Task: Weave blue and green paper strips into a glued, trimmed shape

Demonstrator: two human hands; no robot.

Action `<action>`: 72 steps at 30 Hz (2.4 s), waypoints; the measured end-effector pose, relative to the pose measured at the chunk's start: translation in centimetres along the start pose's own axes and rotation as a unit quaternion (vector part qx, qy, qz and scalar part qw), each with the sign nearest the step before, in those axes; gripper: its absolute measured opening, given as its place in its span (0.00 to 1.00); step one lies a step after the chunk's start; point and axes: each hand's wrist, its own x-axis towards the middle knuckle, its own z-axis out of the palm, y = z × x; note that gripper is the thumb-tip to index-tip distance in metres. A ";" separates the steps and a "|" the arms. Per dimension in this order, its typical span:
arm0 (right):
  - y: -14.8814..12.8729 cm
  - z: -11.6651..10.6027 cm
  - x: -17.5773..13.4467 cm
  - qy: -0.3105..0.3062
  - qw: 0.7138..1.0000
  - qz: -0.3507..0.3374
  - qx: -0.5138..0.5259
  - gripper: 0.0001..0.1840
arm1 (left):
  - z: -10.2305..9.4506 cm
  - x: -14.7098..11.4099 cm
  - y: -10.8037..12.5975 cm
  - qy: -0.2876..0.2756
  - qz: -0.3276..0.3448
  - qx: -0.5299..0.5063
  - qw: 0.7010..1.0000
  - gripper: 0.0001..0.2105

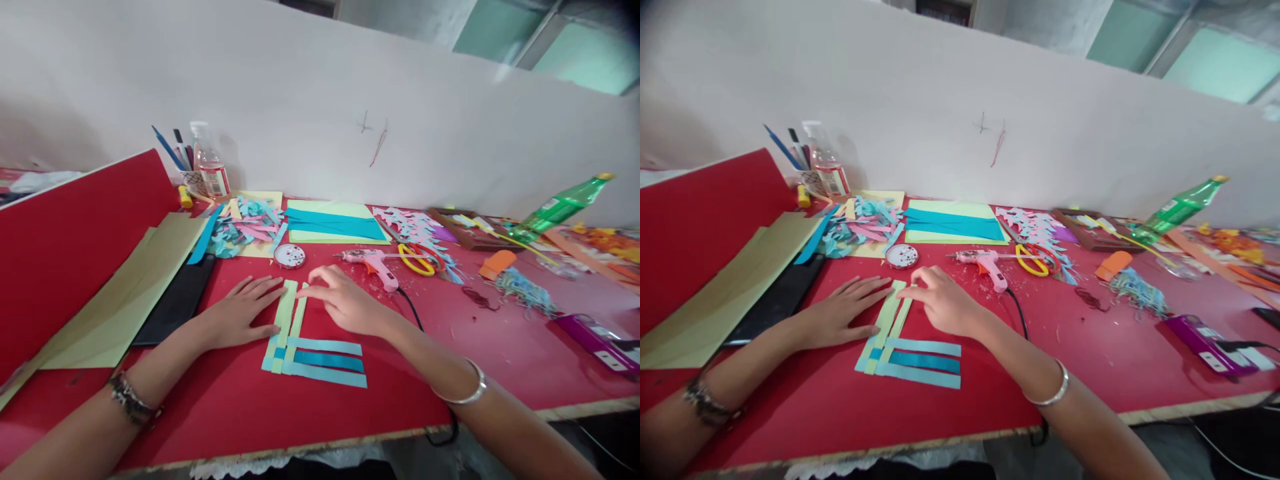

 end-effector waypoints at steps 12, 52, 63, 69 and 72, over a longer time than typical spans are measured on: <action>0.7 3.1 0.4 -0.039 0.996 0.040 -0.070 0.28 | -0.5 0.1 0.5 -0.019 -0.016 -0.006 1.000 0.33; -1.0 2.5 -0.2 -0.074 0.996 -0.035 -0.035 0.25 | -0.2 -0.2 0.7 -0.027 -0.022 0.001 0.999 0.45; -0.5 2.7 -0.1 -0.021 0.995 0.058 -0.084 0.25 | -0.6 -0.2 1.0 -0.046 -0.041 0.001 0.998 0.45; -0.4 2.6 0.0 -0.046 0.995 0.041 -0.082 0.27 | -0.6 -0.2 0.9 -0.050 -0.039 -0.003 0.998 0.45; 0.0 2.8 0.0 -0.045 0.992 0.076 -0.089 0.29 | -0.6 -0.2 0.9 -0.051 -0.040 -0.005 0.998 0.45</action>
